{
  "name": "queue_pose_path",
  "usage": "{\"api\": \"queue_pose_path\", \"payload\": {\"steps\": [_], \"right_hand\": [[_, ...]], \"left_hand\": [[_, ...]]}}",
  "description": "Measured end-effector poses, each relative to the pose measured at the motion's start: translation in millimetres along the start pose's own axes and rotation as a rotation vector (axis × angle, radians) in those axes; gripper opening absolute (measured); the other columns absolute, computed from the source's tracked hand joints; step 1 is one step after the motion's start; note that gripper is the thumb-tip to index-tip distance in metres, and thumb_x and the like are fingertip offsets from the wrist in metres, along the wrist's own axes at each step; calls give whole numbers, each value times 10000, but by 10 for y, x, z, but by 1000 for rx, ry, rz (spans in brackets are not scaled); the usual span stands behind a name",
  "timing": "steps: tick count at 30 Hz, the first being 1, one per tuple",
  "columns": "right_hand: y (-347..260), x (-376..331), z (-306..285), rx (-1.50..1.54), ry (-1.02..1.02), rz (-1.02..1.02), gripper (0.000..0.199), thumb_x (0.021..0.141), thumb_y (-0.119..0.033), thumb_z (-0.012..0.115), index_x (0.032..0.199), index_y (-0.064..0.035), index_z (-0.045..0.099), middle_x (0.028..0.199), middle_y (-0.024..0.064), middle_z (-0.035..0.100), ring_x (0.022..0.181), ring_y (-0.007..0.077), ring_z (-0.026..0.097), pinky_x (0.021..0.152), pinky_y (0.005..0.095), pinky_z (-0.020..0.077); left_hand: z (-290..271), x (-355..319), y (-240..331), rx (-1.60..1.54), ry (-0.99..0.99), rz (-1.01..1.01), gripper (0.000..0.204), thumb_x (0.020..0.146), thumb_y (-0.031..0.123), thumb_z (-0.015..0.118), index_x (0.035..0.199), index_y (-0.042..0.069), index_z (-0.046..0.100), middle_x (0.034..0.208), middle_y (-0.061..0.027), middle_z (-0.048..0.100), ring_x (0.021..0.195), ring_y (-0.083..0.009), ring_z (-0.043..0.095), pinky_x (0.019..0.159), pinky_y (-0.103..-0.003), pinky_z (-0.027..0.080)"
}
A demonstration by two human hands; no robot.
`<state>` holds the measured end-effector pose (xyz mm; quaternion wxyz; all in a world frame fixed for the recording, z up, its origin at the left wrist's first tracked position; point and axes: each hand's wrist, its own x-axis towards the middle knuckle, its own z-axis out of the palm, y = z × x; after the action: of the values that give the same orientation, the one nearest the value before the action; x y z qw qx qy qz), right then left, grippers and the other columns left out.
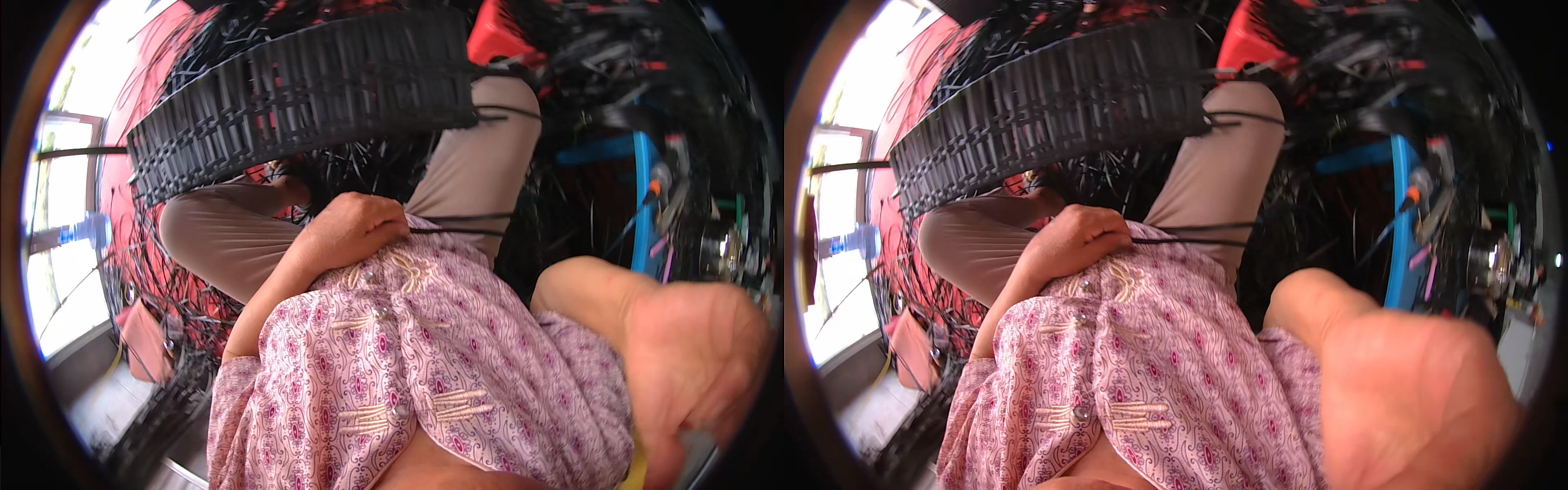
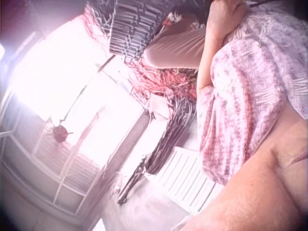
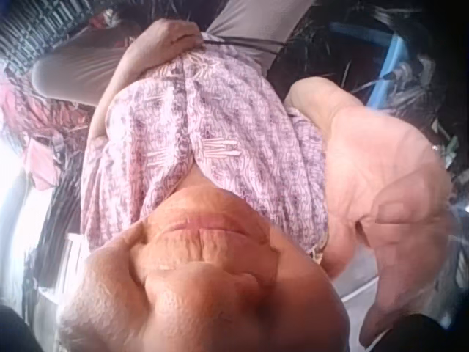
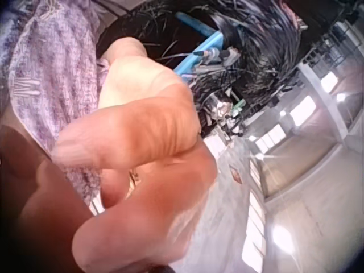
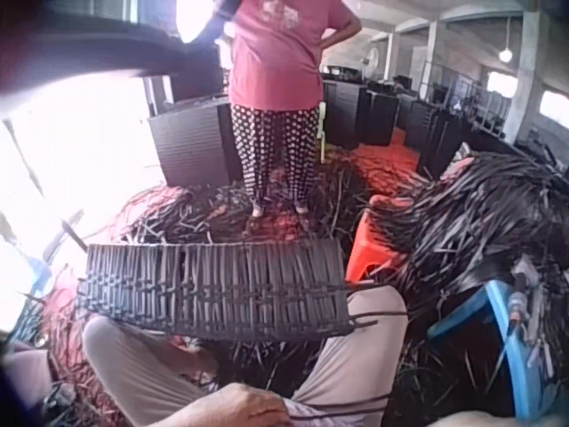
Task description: The person weaves black synthetic strips through a furniture frame by hand, pulling the strips through the grid and tucking the ends into the structure.
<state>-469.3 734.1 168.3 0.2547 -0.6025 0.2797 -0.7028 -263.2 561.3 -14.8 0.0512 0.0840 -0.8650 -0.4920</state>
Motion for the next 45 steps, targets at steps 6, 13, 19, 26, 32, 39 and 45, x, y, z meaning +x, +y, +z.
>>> {"api": "queue_pose_path", "payload": {"steps": [6, 13, 19, 26, 32, 39, 45], "right_hand": [[158, -91, 168, 124, 18, -27, 271, 873, -248, 666, 1004, -11, 668, 893, 56, 648, 823, 143, 581, 717, 292, 445], [-213, 149, 2, 205, -29, -92, 252, 848, -244, 687, 984, -34, 663, 909, 42, 643, 857, 142, 575, 748, 302, 441], [-211, 188, -12, 211, -16, -128, 239, 826, -241, 705, 967, -54, 660, 923, 30, 639, 886, 141, 570, 774, 311, 437], [-7, 112, 21, 220, -12, -81, 228, 801, -238, 726, 946, -78, 656, 939, 17, 634, 920, 140, 563, 805, 322, 433], [-19, 75, 7, 208, 7, -35, 223, 779, -235, 744, 929, -98, 652, 954, 5, 629, 949, 140, 558, 832, 331, 429], [-84, 63, -57, 167, 35, 40, 224, 754, -232, 765, 909, -121, 648, 970, -9, 624, 982, 139, 552, 863, 342, 425], [747, -364, -261, -90, 135, 80, 289, 829, -231, 643, 980, 13, 606, 1000, 118, 625, 945, 244, 595, 856, 377, 464]], "left_hand": [[14, 42, 48, -76, 15, -50, 146, 863, 159, 634, 878, 17, 668, 843, -158, 674, 801, -359, 657, 697, -418, 520], [114, -58, 36, -87, -17, -40, 156, 883, 183, 622, 870, 33, 666, 819, -146, 660, 799, -348, 651, 696, -419, 514], [55, 61, -39, -108, 15, -34, 169, 879, 180, 614, 849, 22, 667, 815, -145, 673, 781, -342, 655, 704, -420, 516], [65, 81, -119, -60, -26, -14, 161, 894, 173, 621, 907, 18, 664, 860, -133, 671, 815, -330, 659, 723, -406, 523], [45, 166, -63, -44, -26, -52, 162, 880, 179, 611, 880, 26, 664, 858, -136, 677, 823, -336, 661, 728, -422, 522], [41, 220, -76, -8, -49, -25, 147, 875, 164, 603, 874, 30, 663, 847, -133, 665, 815, -341, 655, 724, -425, 517], [-123, 421, 79, 54, 0, 102, 165, 872, 179, 615, 870, 25, 673, 822, -126, 619, 789, -324, 623, 690, -409, 503]]}}
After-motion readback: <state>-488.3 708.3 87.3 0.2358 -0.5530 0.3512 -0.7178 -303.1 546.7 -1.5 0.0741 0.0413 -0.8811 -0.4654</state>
